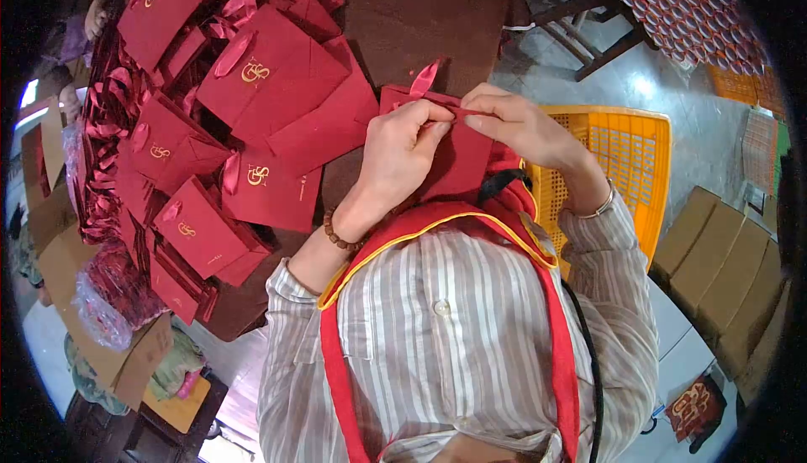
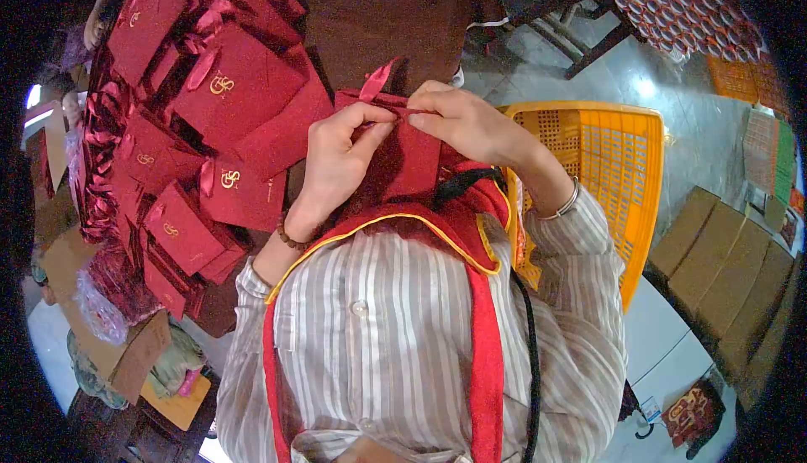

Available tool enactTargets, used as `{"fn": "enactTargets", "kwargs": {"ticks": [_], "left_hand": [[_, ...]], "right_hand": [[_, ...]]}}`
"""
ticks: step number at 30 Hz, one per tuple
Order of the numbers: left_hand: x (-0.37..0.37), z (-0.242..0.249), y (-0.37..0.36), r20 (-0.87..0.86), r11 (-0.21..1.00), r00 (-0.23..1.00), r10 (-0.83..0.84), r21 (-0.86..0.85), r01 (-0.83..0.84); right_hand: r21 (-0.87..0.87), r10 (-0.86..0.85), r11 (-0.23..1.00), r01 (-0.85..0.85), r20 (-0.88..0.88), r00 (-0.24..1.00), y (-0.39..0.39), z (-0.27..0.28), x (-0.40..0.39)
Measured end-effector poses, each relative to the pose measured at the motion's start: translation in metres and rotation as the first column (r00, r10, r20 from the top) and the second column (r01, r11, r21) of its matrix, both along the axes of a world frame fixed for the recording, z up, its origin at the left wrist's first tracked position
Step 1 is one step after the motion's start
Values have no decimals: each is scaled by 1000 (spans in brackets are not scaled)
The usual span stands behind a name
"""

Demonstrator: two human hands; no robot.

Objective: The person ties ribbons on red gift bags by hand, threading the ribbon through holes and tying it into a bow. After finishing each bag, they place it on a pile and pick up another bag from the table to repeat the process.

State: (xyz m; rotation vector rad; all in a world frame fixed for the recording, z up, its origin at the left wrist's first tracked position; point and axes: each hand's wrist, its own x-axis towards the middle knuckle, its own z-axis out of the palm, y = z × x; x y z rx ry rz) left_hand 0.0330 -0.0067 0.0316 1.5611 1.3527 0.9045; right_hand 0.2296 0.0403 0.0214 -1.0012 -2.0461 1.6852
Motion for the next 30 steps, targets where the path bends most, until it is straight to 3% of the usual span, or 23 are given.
{"fn": "enactTargets", "kwargs": {"ticks": [6, 11, 22, 25, 28, 30], "left_hand": [[3, 0, 1, -90, 997, 996, -2, 75, 9], [5, -2, 2, -174, 993, 984, -38, 106, 57], [16, 4, -2, -334, 966, 941, -47, 223, 127], [21, 7, -5, -270, 958, 963, -8, 274, 85], [26, 7, -7, -357, 940, 934, -8, 317, 129], [30, 1, -9, -442, 859, 897, 18, 466, 212]], "right_hand": [[117, -45, 992, 43, 13, 999, -8, 5, -5], [158, -183, 974, 164, 112, 977, -17, 9, -10], [145, -159, 981, 126, 246, 956, -18, 23, -14], [135, -175, 981, 141, 285, 943, -20, 25, -15], [152, -223, 971, 184, 299, 928, -24, 28, -18], [172, -253, 963, 208, 305, 918, -26, 28, -18]]}}
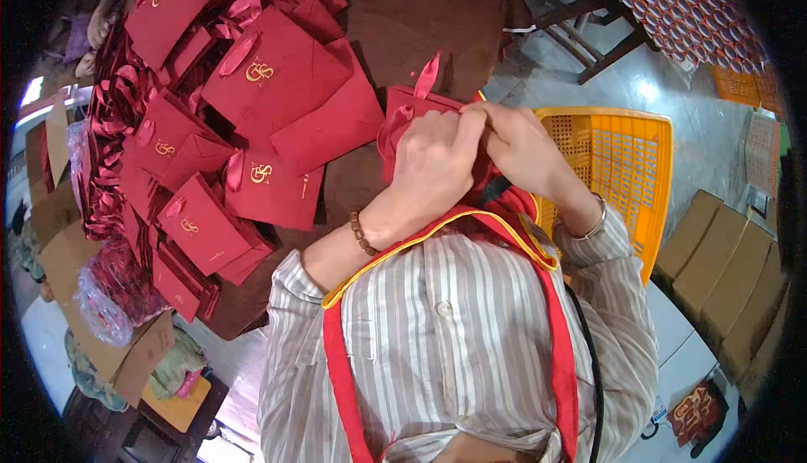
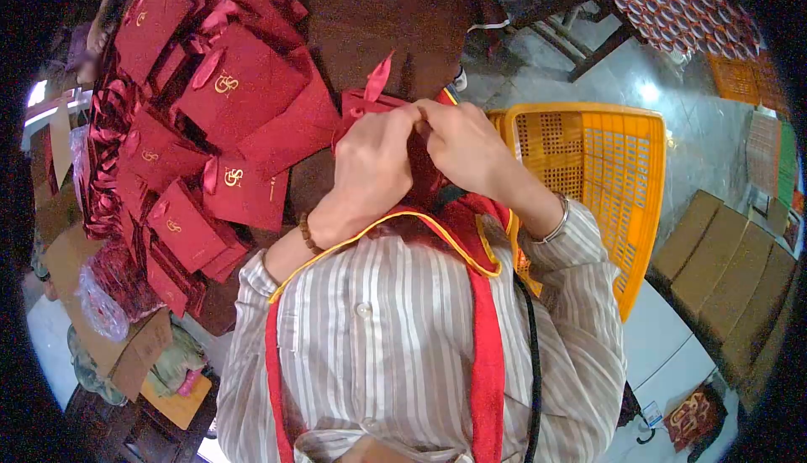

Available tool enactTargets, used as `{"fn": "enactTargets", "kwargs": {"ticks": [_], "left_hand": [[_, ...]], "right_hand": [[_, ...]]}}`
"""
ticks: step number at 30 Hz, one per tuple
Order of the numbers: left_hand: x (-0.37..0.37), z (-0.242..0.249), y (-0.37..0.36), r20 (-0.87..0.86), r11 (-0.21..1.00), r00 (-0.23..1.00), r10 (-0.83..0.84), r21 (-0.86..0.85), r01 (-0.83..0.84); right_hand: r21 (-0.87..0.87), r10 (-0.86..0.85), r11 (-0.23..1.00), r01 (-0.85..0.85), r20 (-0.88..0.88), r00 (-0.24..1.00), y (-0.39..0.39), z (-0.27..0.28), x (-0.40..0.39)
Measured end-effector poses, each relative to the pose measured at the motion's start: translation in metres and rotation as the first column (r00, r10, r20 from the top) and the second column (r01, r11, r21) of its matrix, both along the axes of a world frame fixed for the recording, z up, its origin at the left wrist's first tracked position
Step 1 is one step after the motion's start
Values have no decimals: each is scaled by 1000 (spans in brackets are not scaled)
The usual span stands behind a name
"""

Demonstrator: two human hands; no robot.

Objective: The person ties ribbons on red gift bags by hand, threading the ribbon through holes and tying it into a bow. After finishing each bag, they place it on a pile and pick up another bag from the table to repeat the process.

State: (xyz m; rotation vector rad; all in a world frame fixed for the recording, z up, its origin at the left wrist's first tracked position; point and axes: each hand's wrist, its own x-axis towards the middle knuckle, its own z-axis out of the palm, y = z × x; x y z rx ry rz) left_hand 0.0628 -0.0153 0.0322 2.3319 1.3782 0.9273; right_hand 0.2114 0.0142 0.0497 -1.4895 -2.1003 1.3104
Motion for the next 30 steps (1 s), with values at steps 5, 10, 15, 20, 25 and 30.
{"fn": "enactTargets", "kwargs": {"ticks": [5, 10, 15, 20, 25, 30], "left_hand": [[1, -2, -2, -84, 994, 996, -29, 104, 37], [2, -3, -5, -130, 998, 990, -49, 37, 54], [5, -5, -2, -13, 998, 999, -42, 38, 43], [5, -3, -1, 48, 1000, 999, -25, 7, 25], [7, -1, -3, -43, 998, 998, -38, 42, 40], [4, -1, 3, 210, 978, 975, 75, -208, -31]], "right_hand": [[56, -32, 998, 40, -130, 991, -4, 0, 0], [77, -56, 995, 63, -93, 994, -7, -3, 0], [96, -50, 994, 53, -38, 998, -7, 2, 1], [97, -108, 989, 114, -73, 992, -11, 3, -1], [168, -89, 980, 104, -96, 991, -11, -1, 0], [76, -52, 996, 45, 91, 994, -8, -5, 3]]}}
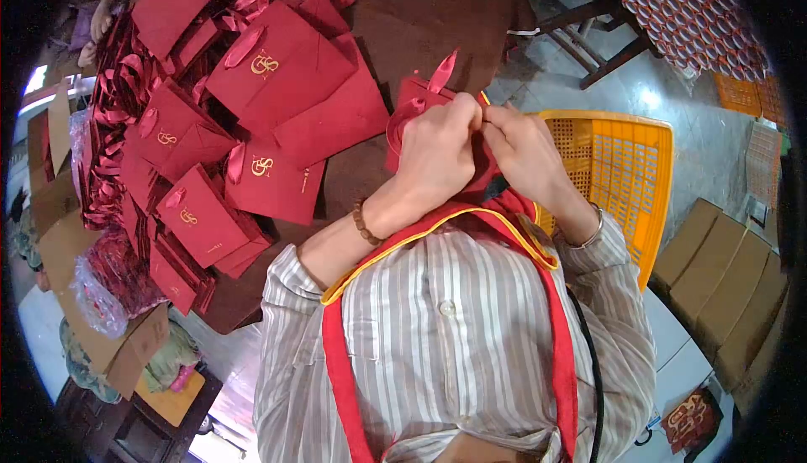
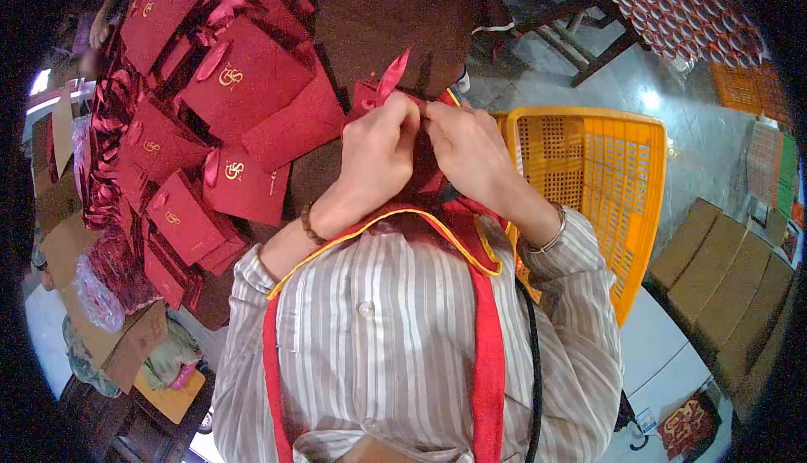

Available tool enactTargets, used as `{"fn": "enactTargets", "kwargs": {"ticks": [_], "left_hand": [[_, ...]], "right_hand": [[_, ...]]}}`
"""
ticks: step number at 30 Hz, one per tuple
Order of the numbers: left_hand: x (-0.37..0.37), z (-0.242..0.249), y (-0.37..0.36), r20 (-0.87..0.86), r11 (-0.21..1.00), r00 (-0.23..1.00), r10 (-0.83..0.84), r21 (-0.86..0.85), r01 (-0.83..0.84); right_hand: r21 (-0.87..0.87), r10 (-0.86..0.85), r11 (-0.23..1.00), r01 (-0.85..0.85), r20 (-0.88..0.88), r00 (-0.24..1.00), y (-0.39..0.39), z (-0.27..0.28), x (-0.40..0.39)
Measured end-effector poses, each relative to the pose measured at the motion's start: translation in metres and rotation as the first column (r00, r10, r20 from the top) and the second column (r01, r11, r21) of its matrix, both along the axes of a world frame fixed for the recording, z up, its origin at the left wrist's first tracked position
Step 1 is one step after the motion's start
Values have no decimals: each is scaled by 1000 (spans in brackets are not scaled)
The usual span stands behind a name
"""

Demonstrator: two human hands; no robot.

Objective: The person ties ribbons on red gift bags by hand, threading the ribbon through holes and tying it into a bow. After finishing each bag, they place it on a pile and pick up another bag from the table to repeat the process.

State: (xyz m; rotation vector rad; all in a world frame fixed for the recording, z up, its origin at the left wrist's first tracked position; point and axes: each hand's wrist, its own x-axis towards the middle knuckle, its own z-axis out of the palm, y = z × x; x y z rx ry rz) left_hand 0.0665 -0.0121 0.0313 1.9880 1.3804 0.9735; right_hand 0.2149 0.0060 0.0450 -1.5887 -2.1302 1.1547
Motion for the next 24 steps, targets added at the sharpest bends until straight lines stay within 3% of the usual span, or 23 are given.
{"fn": "enactTargets", "kwargs": {"ticks": [3, 6, 8, 10, 12, 15, 17, 18, 20, 23, 24], "left_hand": [[-1, 0, 2, 109, 990, 994, 18, -142, -2], [2, -3, -1, -112, 978, 993, -30, 202, 53], [3, -3, -1, -115, 969, 992, -43, 236, 69], [3, -2, 1, -121, 959, 992, -46, 272, 78], [1, -1, 3, 82, 1000, 996, -23, 19, 21], [-3, 3, 4, 119, 995, 993, 19, -104, -6], [-1, 3, 3, 104, 998, 995, 1, -70, 7], [1, 1, 3, 13, 998, 1000, -19, 64, 19], [4, 0, 0, -132, 969, 991, -37, 236, 68], [2, -1, 2, -43, 989, 998, -40, 139, 46], [-2, 2, 4, 64, 997, 998, -4, -72, 9]], "right_hand": [[-31, -33, 999, 31, -61, 998, -1, 4, -3], [87, -45, 994, 60, -167, 985, -3, -4, -3], [235, -32, 968, 86, -224, 974, -4, -7, -3], [154, -27, 987, 56, -184, 983, -3, 0, -1], [73, -18, 997, 29, -145, 989, -3, 2, -1], [92, -53, 993, 69, -160, 986, -4, 1, -3], [74, -1, 997, 9, -102, 995, -4, 2, -2], [75, -6, 997, 14, -102, 995, -5, -2, -3], [317, -24, 944, 94, -219, 975, -9, -14, -5], [239, -11, 970, 50, -161, 987, -10, -8, -4], [93, 39, 995, -34, -42, 998, -8, -4, 0]]}}
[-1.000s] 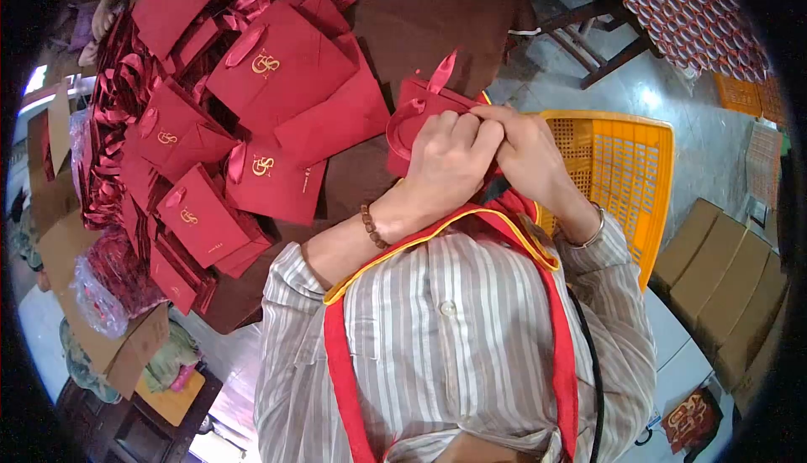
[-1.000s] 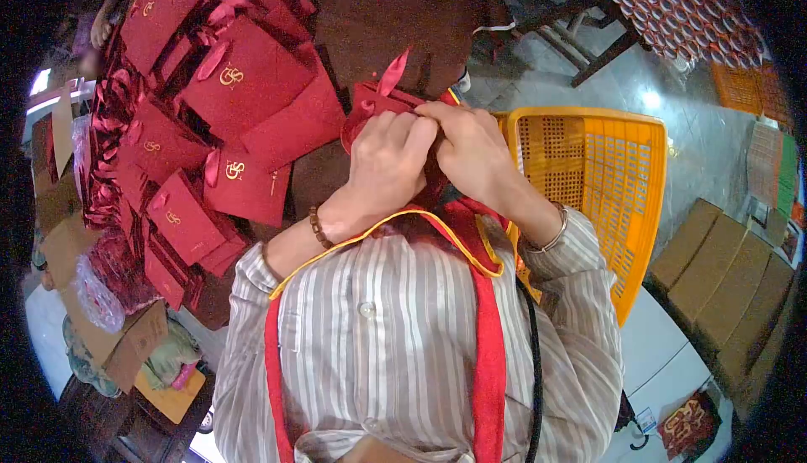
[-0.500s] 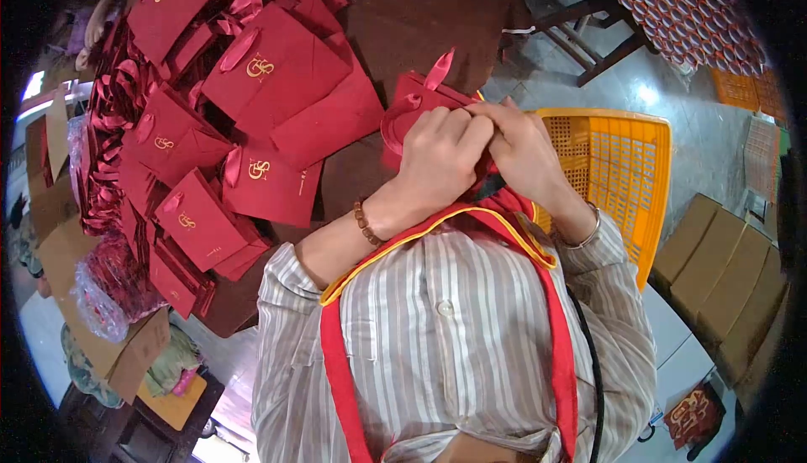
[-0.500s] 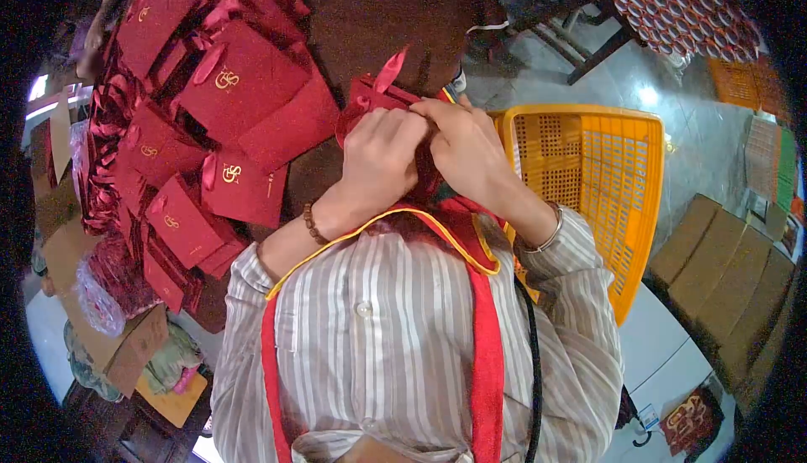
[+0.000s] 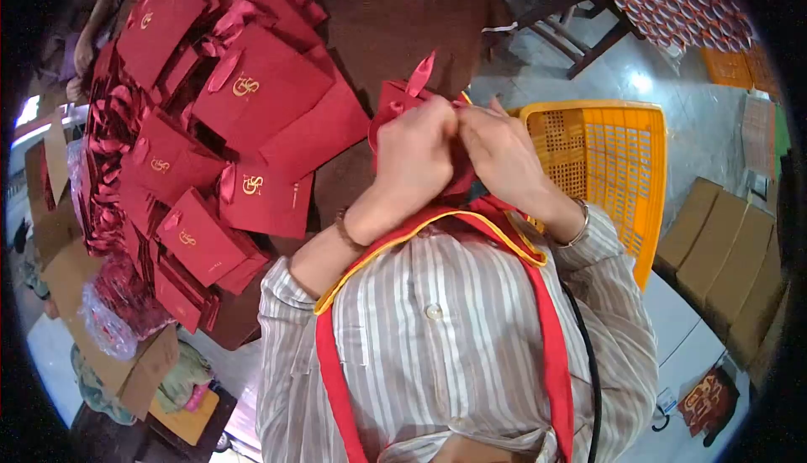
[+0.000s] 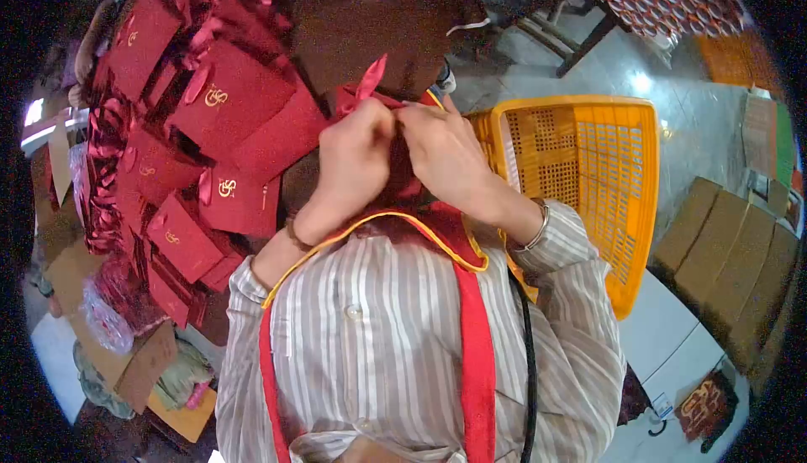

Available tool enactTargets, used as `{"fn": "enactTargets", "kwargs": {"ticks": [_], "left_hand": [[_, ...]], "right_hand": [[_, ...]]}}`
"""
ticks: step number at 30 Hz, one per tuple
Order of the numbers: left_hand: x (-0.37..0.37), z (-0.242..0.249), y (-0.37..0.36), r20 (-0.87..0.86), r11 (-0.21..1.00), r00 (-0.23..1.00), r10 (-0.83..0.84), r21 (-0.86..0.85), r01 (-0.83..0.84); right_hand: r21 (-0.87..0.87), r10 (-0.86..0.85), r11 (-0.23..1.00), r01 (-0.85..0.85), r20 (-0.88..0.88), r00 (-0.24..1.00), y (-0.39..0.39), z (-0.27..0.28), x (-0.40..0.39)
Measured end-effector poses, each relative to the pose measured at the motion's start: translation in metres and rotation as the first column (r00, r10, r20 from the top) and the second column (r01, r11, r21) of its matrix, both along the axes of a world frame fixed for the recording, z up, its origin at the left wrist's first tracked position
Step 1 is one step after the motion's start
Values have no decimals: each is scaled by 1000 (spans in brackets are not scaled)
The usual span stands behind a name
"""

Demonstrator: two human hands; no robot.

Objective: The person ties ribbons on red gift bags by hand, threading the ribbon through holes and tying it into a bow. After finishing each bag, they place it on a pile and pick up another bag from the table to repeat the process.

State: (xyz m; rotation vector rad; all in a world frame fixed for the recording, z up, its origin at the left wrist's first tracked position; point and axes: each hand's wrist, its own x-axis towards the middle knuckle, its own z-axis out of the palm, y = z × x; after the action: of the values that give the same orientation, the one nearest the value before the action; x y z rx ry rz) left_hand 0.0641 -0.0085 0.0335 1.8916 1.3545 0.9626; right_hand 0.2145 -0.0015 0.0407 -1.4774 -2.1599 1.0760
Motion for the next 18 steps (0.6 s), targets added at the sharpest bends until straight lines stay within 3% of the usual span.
{"fn": "enactTargets", "kwargs": {"ticks": [1, 3, 5, 7, 8, 9, 11, 15, 17, 18], "left_hand": [[-5, 5, 6, 24, 976, 999, 29, -215, -23], [-10, -1, 9, 106, 960, 993, 48, -279, -16], [-11, -9, 10, 201, 950, 979, 24, -309, 40], [-6, 1, 4, -12, 998, 1000, -27, -65, 26], [-1, 1, 3, -98, 978, 992, -84, 180, 101], [1, -4, 0, -210, 951, 975, -79, 276, 137], [5, -4, -3, -306, 923, 950, -67, 341, 175], [8, -5, 0, -281, 932, 959, -43, 334, 140], [5, -7, 2, -47, 986, 998, -42, 157, 48], [4, -5, 2, -21, 998, 1000, -5, 64, 6]], "right_hand": [[-1, -12, 1000, 12, 4, 1000, -3, -1, 0], [199, -47, 977, 76, -148, 988, -8, -6, -5], [189, -53, 978, 83, -160, 986, -6, -2, -5], [30, -25, 999, 29, -123, 992, -3, 2, -3], [-41, -59, 998, 55, -111, 992, -2, 6, -3], [-44, -60, 997, 55, -117, 991, -3, 2, -3], [108, -78, 989, 101, -196, 978, -6, -9, -2], [90, -95, 989, 116, -210, 973, -5, -11, 0], [70, -78, 993, 93, -196, 978, -3, -6, 0], [51, -65, 996, 76, -177, 982, -3, -5, 1]]}}
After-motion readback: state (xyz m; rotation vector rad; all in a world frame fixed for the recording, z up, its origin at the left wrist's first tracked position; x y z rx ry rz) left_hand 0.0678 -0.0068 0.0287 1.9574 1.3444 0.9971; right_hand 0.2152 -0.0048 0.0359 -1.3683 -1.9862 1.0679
